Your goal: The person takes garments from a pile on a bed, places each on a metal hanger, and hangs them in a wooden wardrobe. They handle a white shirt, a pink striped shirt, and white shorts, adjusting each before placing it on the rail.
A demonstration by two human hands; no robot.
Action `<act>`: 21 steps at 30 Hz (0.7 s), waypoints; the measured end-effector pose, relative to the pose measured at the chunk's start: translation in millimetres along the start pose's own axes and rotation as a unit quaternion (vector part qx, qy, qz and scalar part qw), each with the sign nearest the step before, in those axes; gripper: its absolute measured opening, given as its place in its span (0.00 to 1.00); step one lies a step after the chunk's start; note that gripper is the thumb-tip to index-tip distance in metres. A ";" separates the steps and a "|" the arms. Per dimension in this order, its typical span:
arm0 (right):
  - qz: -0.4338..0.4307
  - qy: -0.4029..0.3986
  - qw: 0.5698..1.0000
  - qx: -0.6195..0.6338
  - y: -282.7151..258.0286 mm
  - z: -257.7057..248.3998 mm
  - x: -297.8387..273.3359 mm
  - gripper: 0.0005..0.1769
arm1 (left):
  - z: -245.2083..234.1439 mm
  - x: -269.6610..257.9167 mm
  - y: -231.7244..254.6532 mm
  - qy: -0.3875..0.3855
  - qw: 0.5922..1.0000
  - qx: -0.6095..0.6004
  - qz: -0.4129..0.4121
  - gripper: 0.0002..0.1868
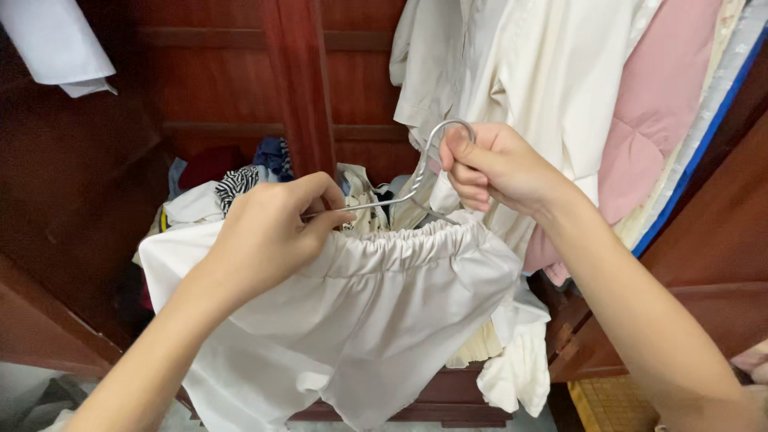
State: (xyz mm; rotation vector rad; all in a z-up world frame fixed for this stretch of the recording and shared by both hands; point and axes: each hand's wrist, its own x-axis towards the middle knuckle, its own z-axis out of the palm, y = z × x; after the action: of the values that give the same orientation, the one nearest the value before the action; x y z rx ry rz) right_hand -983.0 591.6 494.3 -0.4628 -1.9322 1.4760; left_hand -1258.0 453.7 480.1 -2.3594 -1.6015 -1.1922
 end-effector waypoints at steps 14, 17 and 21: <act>-0.064 -0.092 0.993 0.029 -28.7 -27.9 105.2 0.27 | -5.9 70.1 -26.6 -0.290 0.824 -0.430 -0.226 0.16; -0.120 0.010 0.991 -0.054 -53.6 -35.1 121.2 0.24 | 14.6 94.7 -35.1 -0.153 0.830 -0.510 -0.168 0.15; -0.258 0.177 0.900 -0.302 -86.2 -51.1 110.9 0.22 | 37.5 167.0 -57.6 -0.018 0.828 -0.548 -0.113 0.15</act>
State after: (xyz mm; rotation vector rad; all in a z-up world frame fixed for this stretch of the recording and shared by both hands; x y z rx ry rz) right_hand -1019.0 671.9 615.1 -0.4013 -1.9738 0.4043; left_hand -1255.8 625.5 535.7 -2.7139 -1.3909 -2.7042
